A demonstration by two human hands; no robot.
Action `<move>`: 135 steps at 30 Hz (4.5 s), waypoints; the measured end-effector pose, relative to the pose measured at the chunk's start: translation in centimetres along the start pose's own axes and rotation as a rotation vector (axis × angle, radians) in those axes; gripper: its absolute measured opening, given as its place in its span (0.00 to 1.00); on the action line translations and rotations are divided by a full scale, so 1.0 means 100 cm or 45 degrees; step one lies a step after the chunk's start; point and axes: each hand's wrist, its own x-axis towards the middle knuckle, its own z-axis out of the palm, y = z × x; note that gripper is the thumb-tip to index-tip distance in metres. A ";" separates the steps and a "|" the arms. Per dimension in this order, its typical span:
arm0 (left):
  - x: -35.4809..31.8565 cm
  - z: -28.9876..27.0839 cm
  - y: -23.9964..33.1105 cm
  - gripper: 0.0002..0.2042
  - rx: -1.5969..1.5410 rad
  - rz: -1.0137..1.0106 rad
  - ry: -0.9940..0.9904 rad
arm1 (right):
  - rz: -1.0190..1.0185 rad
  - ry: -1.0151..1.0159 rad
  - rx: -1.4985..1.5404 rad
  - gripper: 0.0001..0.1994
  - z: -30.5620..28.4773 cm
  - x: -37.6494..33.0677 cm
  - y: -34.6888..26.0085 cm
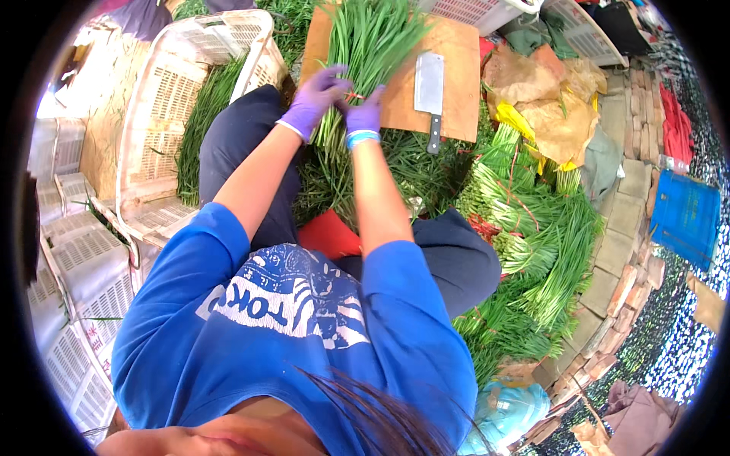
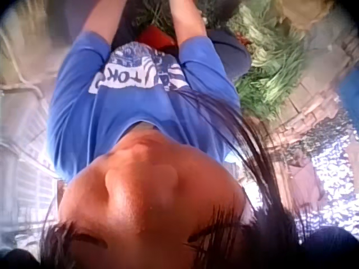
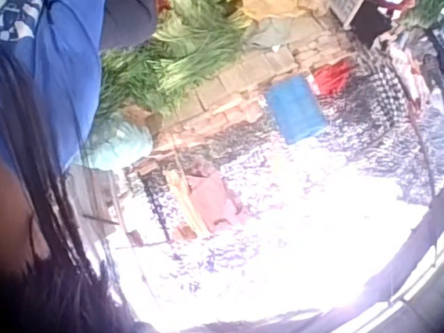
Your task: The person bundles green chives by hand, ties them with red bands, and trims the ends using a large knife on a wooden board while sitting on the ground.
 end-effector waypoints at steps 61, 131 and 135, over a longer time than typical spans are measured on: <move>0.066 0.140 0.057 0.56 1.475 0.487 -0.574 | 0.394 0.231 0.812 0.29 -0.150 0.040 0.068; 0.031 0.117 0.024 0.30 -1.416 -0.428 -0.525 | 0.466 0.020 -0.363 0.18 -0.120 0.033 0.054; 0.052 0.130 -0.019 0.28 -1.797 -0.702 -0.688 | 0.502 0.243 -0.104 0.14 -0.162 0.005 0.070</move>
